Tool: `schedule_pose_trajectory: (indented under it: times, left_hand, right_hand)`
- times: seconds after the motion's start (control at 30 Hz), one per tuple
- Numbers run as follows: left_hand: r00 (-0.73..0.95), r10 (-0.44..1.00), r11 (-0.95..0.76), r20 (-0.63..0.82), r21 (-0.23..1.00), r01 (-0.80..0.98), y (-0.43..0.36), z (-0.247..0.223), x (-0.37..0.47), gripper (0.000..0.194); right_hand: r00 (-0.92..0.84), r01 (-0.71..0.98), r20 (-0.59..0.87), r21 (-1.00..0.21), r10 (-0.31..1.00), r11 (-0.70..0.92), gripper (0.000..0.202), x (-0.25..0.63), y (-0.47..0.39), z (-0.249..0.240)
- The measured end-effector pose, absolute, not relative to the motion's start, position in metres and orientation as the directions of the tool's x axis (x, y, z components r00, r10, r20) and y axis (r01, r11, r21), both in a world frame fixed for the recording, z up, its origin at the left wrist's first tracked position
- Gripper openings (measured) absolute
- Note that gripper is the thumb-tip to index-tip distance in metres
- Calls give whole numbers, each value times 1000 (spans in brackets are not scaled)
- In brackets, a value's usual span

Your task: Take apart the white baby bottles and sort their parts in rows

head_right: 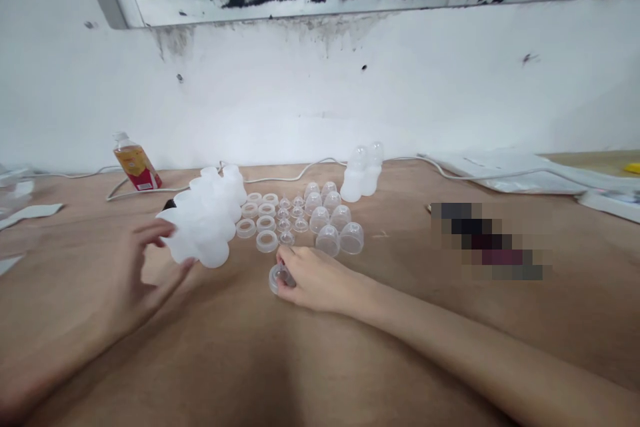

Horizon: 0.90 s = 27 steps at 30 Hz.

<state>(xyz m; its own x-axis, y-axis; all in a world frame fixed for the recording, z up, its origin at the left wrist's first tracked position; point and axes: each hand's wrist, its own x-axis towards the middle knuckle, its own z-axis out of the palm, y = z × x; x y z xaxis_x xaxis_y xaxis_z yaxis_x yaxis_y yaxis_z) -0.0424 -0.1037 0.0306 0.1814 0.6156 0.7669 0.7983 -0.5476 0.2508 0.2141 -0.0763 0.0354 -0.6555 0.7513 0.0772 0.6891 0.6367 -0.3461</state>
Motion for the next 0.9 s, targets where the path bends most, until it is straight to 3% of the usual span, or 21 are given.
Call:
schedule_pose_trajectory:
  times: [0.07, 0.17, 0.27, 0.37, 0.47, 0.53, 0.63, 0.7, 0.8, 0.9]
  left_hand:
    - [475, 705, -657, 527, 232, 718, -110, 36, -17, 36]
    - [559, 779, -627, 286, 305, 717, -104, 31, 18, 50]
    - [570, 797, -601, 198, 355, 716, -88, 23, 36, 37]
    - [609, 785, -604, 112, 357, 712, -79, 24, 35, 24]
    - [613, 788, -608, 47, 209, 766, -81, 33, 24, 18]
    - [584, 811, -585, 42, 17, 811, -86, 38, 19, 17]
    - [585, 809, -553, 57, -263, 791, -90, 39, 20, 19]
    - [599, 799, -539, 56, -376, 754, -90, 38, 26, 17]
    - [563, 825, -494, 52, -418, 762, -88, 38, 35, 20]
    - [505, 863, -457, 24, -387, 801, -86, 44, 42, 24]
  right_hand:
    - [-641, 689, 119, -345, 758, 637, 13, 208, -77, 32]
    - [-610, 681, 206, -358, 765, 639, 11, 199, -78, 24]
    - [-598, 640, 275, -403, 753, 655, 10, 195, -77, 18]
    - [-614, 569, 227, -536, 756, 624, 11, 201, -75, 24]
    - [-587, 560, 193, -605, 786, 567, 16, 213, -68, 42]
    - [-564, 650, 245, -457, 789, 607, 18, 223, -62, 54]
    - [-600, 776, 290, -18, 746, 631, 20, 233, -52, 62]
    - [-620, 784, 255, 208, 742, 584, 23, 235, -46, 58]
    - [-621, 768, 221, 365, 752, 527, 25, 231, -40, 46]
    - [-623, 762, 213, 386, 753, 520, 22, 226, -38, 39]
